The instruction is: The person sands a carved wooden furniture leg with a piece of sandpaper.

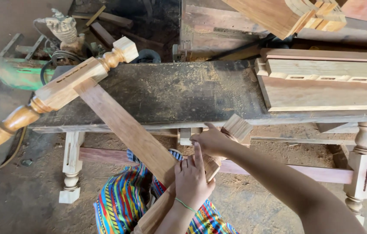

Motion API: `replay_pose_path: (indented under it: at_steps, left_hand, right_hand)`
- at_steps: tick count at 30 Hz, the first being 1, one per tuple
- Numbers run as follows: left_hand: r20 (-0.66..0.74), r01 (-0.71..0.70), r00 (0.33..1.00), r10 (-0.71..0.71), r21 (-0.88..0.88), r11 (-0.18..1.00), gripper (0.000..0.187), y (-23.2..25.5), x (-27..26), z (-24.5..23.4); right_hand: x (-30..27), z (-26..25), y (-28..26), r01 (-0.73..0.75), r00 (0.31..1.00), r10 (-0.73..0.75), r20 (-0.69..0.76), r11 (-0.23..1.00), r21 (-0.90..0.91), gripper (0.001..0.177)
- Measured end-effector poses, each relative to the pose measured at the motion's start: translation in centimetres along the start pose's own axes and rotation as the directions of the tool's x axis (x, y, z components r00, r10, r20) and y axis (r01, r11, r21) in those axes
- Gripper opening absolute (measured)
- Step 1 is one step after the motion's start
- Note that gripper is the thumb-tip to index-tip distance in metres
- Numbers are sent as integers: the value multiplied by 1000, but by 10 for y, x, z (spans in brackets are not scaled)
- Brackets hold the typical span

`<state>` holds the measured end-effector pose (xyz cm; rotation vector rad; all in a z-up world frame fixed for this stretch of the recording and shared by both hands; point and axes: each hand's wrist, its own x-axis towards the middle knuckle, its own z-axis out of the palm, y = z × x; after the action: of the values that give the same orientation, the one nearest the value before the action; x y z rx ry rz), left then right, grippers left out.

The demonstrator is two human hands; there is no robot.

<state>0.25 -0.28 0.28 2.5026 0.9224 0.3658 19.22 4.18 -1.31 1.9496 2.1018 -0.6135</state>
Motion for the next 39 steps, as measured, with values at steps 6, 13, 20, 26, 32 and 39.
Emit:
replay_pose_path:
  at_steps: [6,13,20,26,32,39]
  left_hand:
    - [-24,-28,999,29,58,998,128,-4,3,7]
    - [29,12,1000,-13,10,1000,128,-1,3,6]
    - [-65,-32,997,34,37,999,128,-1,3,9]
    - [-33,-2,999,3,34,999,131,3,4,-3]
    - [-15,13,1000,-13,23,1000,130,2,3,1]
    - [2,-16,1000,16,40,999,131,-2,3,2]
  right_hand:
    - [-57,2,-20,-119,976,93,-197,985,-126,53]
    - [-89,41,-8,44,587,-155,-795,986,-160,47]
    - [-15,-19,-15,-160,986,158,53,986,38,36]
    - [42,18,23,-177,925,69,373,948,265,33]
    - [-2,-3,1,-34,998,37,-41,997,67,29]
    - [-71,32,-9,11,740,20,-672,999,42,38]
